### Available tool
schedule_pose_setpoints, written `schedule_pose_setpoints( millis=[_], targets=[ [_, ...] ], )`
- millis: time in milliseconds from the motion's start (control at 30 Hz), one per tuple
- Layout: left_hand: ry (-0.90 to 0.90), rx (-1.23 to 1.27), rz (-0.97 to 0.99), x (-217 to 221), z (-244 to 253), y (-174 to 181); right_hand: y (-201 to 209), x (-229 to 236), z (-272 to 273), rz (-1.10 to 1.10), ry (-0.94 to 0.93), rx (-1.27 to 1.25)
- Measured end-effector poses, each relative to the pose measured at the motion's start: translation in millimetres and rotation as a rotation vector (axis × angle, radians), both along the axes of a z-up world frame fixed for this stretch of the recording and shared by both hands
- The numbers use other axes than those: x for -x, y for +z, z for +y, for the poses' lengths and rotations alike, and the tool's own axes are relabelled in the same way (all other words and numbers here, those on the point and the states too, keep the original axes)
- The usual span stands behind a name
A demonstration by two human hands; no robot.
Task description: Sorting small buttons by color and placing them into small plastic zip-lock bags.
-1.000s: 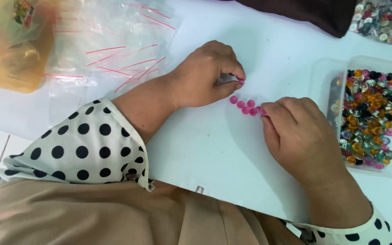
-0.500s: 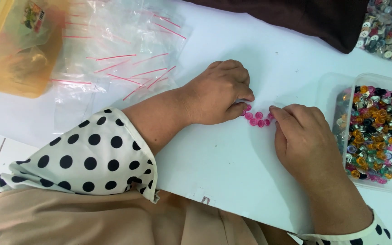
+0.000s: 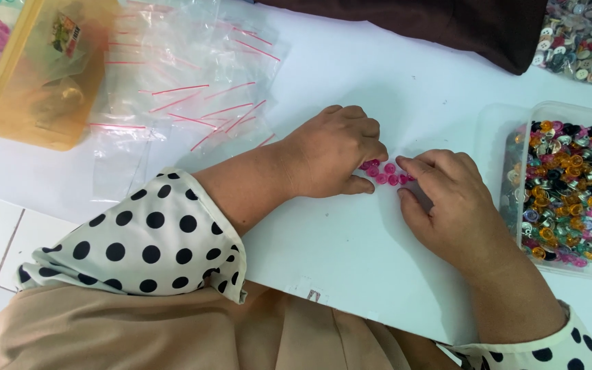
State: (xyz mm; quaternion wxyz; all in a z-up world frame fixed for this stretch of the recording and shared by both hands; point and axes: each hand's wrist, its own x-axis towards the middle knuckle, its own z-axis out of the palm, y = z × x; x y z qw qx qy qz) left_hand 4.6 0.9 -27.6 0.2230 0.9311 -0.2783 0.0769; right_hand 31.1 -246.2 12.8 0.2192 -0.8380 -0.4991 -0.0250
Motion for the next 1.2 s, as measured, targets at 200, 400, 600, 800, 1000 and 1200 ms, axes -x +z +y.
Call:
schedule_pose_setpoints(
  millis=[200,400,600,800,1000,1200],
  targets=[
    [0.0,-0.016,0.021,0,0,-1,-8,-1,1,-0.061,-0.035,-0.001],
    [-0.014,-0.024,-0.038,0,1,-2,-7,-4,4,-0.07,0.015,0.008],
    [-0.007,-0.067,-0.025,0,4,-4,-8,-3,5,-0.078,-0.004,0.034],
    [-0.019,-0.035,0.022,-1,5,-2,-3,1,4,-0.069,0.0,-0.002],
    [-0.028,0.085,-0.021,6,6,13,26,15,0,-0.171,0.023,-0.031],
    [-0.072,0.262,-0.199,17,-17,42,68,14,-65,-0.188,-0.164,-0.049]
  ],
)
